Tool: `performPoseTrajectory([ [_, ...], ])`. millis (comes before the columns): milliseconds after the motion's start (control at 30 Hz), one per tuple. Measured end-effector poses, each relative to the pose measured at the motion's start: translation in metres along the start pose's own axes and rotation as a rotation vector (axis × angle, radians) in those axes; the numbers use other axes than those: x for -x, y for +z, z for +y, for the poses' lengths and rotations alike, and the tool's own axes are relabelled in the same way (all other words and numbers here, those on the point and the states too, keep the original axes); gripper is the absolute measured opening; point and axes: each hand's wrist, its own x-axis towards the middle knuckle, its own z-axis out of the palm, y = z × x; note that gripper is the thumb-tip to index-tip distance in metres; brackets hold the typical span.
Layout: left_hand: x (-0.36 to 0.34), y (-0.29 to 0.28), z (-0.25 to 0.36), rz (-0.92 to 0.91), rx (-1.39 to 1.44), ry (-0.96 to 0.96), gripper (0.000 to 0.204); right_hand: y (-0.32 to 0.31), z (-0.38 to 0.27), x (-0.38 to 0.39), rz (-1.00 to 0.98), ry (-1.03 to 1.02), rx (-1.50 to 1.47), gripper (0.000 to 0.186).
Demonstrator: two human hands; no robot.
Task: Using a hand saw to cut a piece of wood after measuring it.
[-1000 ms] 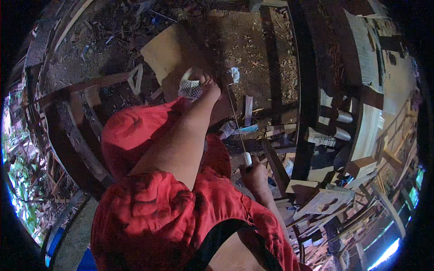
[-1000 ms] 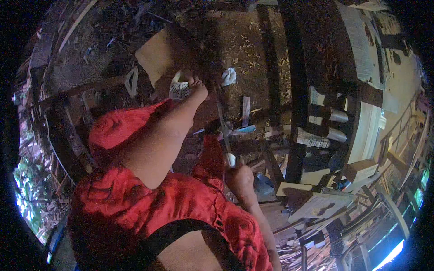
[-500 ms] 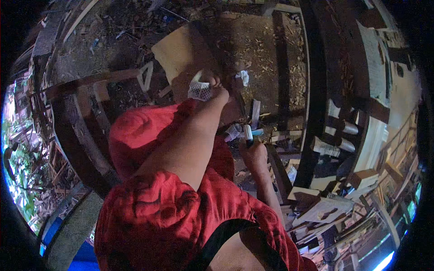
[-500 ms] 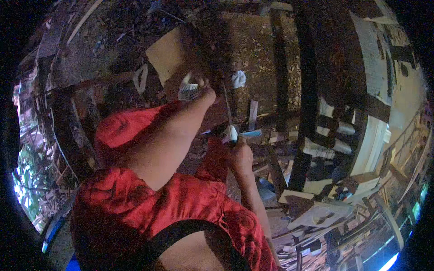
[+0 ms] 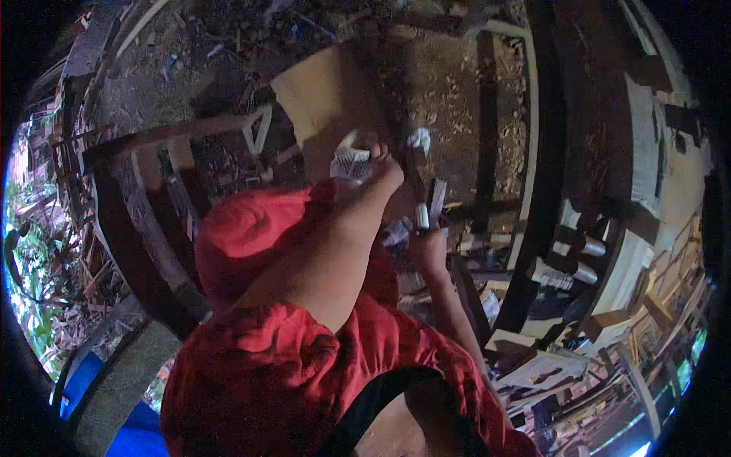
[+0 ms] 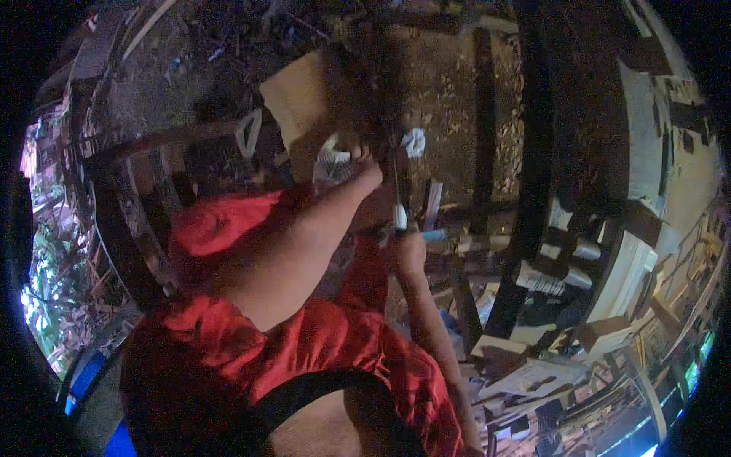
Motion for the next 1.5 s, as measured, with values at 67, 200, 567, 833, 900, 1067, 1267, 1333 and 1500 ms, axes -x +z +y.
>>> performPoseTrajectory([
  [67, 0.003, -0.001, -0.002, -0.006, 0.001, -0.008, 0.047, 0.004, 0.005, -0.007, 0.101, -0.022, 0.006, 0.034],
  [200, 0.002, 0.003, -0.001, 0.001, -0.001, -0.003, 0.047, -0.004, 0.002, 0.008, 0.09, -0.044, 0.033, 0.036],
  [567, 0.014, -0.008, -0.001, 0.167, 0.038, -0.019, 0.046, -0.045, 0.028, 0.113, 0.036, -0.008, -0.021, 0.032],
  [833, 0.042, -0.055, -0.022, 0.196, 0.122, 0.106, 0.046, -0.093, 0.029, 0.106, 0.121, -0.14, -0.278, 0.035],
  [900, 0.054, -0.085, -0.023, 0.222, 0.302, 0.005, 0.059, -0.098, 0.04, 0.103, 0.07, -0.017, -0.379, 0.032],
  [1067, 0.088, -0.202, -0.014, 0.649, 0.313, 0.235, 0.07, -0.079, 0.083, 0.082, 0.198, -0.127, -0.229, 0.022],
  [1267, 0.191, -0.283, -0.006, 0.768, 0.275, 0.574, 0.079, -0.052, 0.085, 0.097, 0.248, -0.213, -0.46, 0.043],
  [1333, 0.223, -0.293, -0.007, 0.7, 0.194, 0.585, 0.079, -0.056, 0.075, 0.107, 0.208, -0.218, -0.515, 0.04],
  [1500, 0.289, -0.303, -0.021, 0.61, 0.08, 0.598, 0.078, -0.076, 0.043, 0.133, 0.079, -0.153, -0.729, 0.058],
])
